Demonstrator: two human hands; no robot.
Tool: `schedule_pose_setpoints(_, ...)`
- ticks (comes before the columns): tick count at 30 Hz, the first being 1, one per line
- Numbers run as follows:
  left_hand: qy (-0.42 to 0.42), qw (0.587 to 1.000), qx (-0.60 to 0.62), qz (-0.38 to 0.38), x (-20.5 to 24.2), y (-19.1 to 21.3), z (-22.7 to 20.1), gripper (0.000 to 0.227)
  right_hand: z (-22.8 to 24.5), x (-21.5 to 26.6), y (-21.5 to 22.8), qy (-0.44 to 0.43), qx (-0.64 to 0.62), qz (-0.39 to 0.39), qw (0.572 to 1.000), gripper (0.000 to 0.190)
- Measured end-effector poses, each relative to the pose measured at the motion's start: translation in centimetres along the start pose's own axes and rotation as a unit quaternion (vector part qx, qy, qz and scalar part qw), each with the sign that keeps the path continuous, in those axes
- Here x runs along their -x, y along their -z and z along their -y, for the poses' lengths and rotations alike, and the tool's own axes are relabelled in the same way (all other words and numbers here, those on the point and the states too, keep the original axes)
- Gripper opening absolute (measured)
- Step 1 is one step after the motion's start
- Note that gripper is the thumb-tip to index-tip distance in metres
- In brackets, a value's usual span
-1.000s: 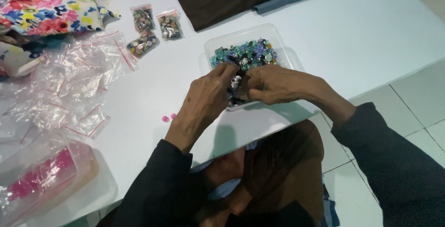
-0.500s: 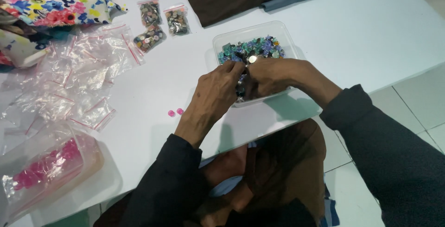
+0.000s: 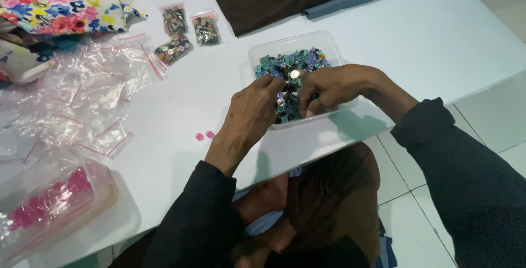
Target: Sorting small decorative buttons and placing them into plastic bags
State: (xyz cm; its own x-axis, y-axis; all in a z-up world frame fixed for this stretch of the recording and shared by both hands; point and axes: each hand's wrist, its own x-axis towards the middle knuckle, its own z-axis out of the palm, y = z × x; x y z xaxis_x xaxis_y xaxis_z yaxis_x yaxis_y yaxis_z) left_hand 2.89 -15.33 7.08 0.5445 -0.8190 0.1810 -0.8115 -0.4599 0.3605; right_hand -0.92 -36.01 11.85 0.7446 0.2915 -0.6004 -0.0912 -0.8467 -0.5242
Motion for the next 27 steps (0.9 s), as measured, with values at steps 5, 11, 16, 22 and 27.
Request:
schedule_pose_setpoints(5, 0.023, 0.999, 0.042, -0.008, 0.0, 0.4, -0.3, 0.03, -0.3, 1.0, 0.0, 0.035, -0.107, -0.049, 0.992, 0.019)
schedule_pose_setpoints(11, 0.028, 0.999, 0.046, 0.0, -0.2, -0.6, 0.4, 0.03, -0.3, 0.3, -0.7, 0.036, -0.017, -0.072, 0.997, 0.019)
schedule_pose_setpoints(16, 0.023, 0.999, 0.028, -0.006, -0.2, -0.8, 0.3, 0.029, 0.1, -0.8, -1.9, -0.009, 0.184, -0.069, 0.981, 0.024)
schedule_pose_setpoints(22, 0.008, 0.999, 0.015, -0.027, -0.1, -1.0, 0.4, 0.028, -0.6, -2.6, -1.8, -0.052, 0.294, -0.046, 0.953, 0.024)
schedule_pose_setpoints(27, 0.007, 0.999, 0.006, -0.053, 0.2, -1.5, 0.7, 0.026, 0.7, -1.0, -1.4, -0.049, 0.085, -0.032, 0.995, 0.031)
